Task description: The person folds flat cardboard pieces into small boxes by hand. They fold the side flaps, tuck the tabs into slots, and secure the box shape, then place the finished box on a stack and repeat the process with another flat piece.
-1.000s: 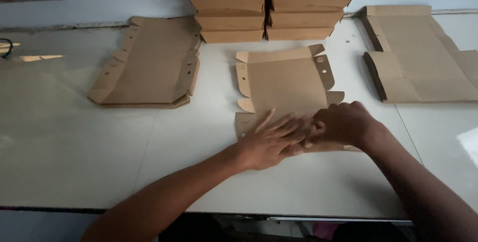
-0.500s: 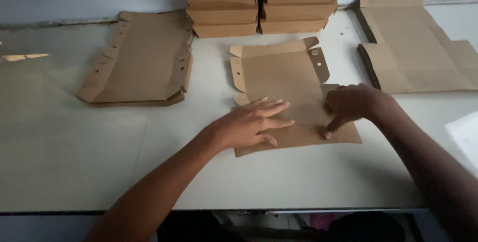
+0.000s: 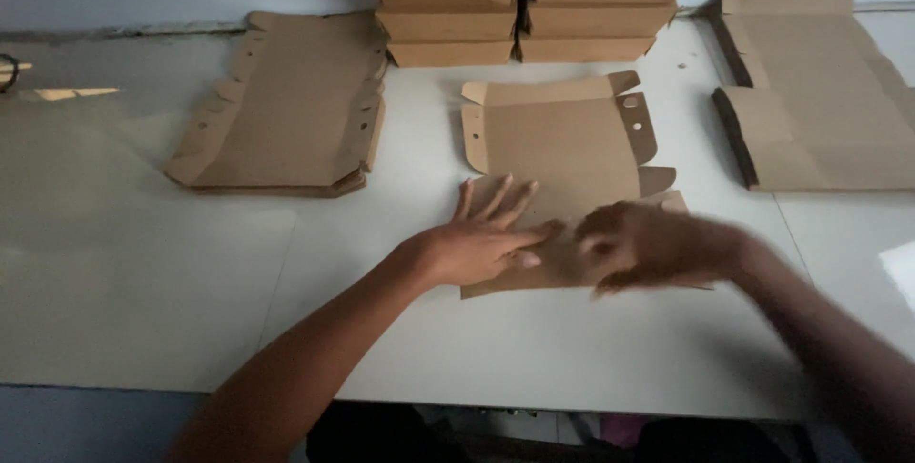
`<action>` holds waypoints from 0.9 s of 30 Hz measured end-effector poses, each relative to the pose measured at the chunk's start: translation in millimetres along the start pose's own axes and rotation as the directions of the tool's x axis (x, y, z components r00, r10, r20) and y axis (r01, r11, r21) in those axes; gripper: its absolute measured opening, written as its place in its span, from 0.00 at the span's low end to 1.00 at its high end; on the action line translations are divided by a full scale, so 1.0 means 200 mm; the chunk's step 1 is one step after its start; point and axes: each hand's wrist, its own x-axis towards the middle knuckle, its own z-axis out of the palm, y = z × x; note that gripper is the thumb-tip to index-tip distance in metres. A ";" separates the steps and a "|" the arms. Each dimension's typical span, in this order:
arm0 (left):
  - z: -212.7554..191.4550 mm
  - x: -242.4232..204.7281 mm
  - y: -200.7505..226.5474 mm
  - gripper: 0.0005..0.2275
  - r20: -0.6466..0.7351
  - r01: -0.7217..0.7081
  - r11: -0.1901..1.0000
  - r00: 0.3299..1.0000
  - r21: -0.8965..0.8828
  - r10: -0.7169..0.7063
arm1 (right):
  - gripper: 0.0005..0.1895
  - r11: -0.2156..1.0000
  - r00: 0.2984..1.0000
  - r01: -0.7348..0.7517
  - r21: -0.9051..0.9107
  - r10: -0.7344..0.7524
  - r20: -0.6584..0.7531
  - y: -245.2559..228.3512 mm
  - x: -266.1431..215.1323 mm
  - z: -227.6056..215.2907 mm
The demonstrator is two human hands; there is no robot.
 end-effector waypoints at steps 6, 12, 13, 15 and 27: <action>-0.04 -0.01 -0.03 0.26 -0.082 -0.008 0.999 0.997 -0.034 0.005 | 0.26 0.803 0.872 0.308 -0.510 -0.452 -0.186 0.00 0.06 0.15; -0.03 0.00 -0.26 0.27 -0.120 -0.272 0.962 0.954 0.033 0.274 | 0.08 0.598 0.558 0.333 -0.729 -0.748 -0.359 0.06 0.09 0.27; -0.10 -0.07 -0.20 0.27 -0.123 -0.270 0.962 0.954 0.036 0.272 | 0.08 0.594 0.556 0.332 -0.732 -0.751 -0.357 0.09 0.10 0.29; -0.24 -0.22 -0.08 0.43 -0.097 -0.084 0.777 0.995 -0.624 0.030 | 0.06 0.527 0.403 0.109 -0.843 -0.799 -0.447 0.16 0.13 0.32; 0.08 0.13 -0.47 0.12 -0.567 -0.439 0.529 0.818 -0.726 -0.099 | 0.08 0.805 0.211 -0.129 -0.579 -0.549 -0.809 0.33 0.23 0.22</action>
